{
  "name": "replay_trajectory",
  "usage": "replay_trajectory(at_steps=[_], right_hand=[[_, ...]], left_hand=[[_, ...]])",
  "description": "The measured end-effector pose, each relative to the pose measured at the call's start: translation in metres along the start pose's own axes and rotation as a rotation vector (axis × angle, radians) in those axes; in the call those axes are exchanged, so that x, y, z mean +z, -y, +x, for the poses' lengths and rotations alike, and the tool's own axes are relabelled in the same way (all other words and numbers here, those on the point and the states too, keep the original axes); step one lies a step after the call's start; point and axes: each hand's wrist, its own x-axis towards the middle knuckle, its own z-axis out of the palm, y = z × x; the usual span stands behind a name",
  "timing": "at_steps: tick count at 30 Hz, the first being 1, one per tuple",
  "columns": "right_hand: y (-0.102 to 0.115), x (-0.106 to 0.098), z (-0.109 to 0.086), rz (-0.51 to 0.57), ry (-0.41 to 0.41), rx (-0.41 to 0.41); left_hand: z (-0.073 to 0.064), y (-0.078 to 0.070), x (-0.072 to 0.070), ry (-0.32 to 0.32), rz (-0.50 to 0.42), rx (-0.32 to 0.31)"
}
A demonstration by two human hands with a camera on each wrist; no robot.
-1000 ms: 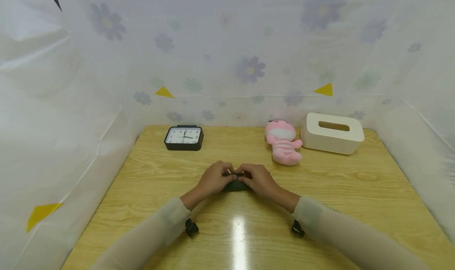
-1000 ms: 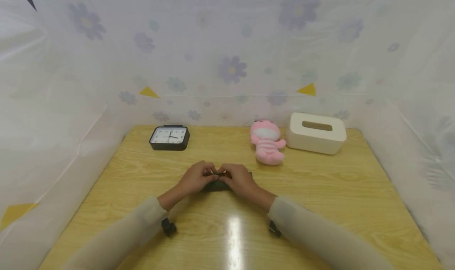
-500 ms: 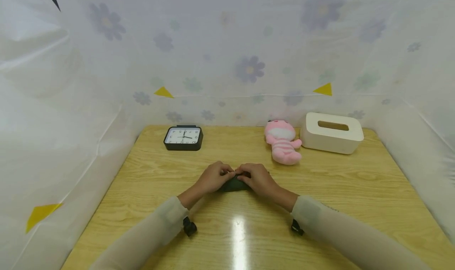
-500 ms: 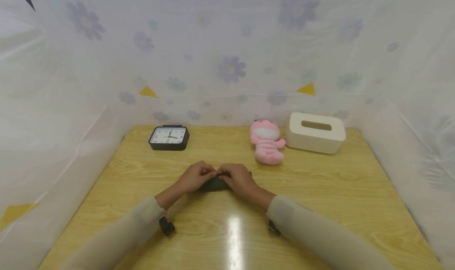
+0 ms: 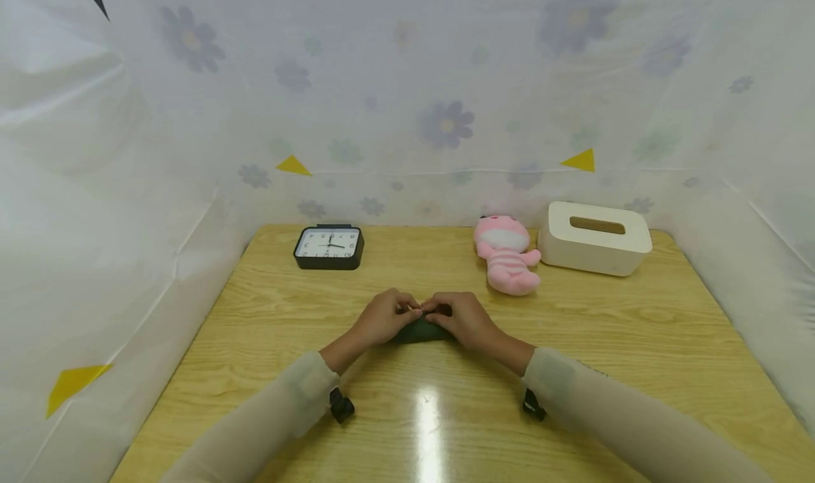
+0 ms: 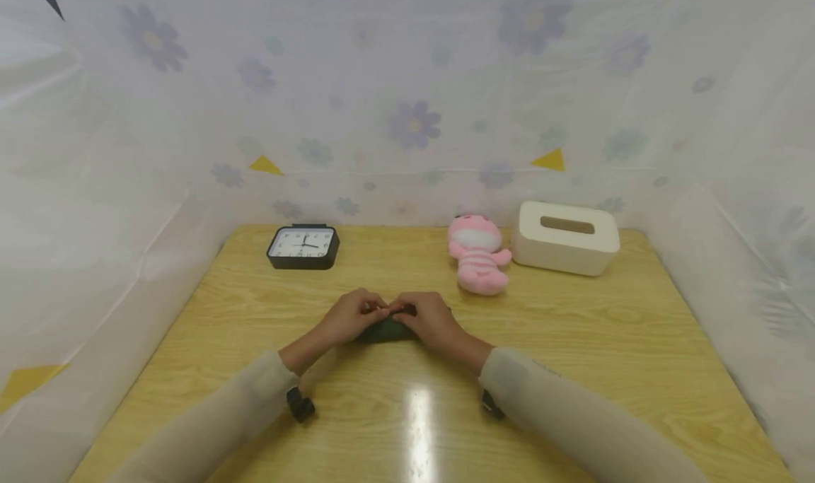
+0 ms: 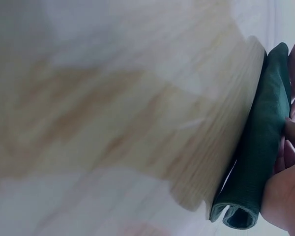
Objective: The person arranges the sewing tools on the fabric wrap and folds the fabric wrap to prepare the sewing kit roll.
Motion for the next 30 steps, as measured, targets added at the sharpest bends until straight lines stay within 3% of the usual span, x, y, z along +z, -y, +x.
replay_trajectory(at_steps=[9, 13, 17, 20, 25, 30], right_hand=[[0.0, -0.003, -0.003, -0.118, 0.04, 0.044], [-0.003, -0.005, -0.007, -0.161, 0.082, 0.042], [-0.007, -0.006, -0.012, -0.28, 0.139, 0.017], [-0.009, -0.009, -0.018, -0.366, 0.18, -0.001], [-0.011, -0.016, -0.031, -0.476, 0.187, -0.033], [-0.011, -0.026, -0.047, -0.539, 0.164, -0.072]], left_hand=[[-0.003, 0.0, 0.002, 0.007, 0.065, 0.047], [-0.007, 0.0, 0.002, 0.031, 0.204, 0.103], [-0.01, -0.001, 0.003, 0.038, 0.395, 0.133], [-0.012, 0.001, 0.001, 0.059, 0.473, 0.155], [-0.017, 0.006, -0.004, 0.11, 0.5, 0.2], [-0.022, 0.012, -0.011, 0.14, 0.477, 0.194]])
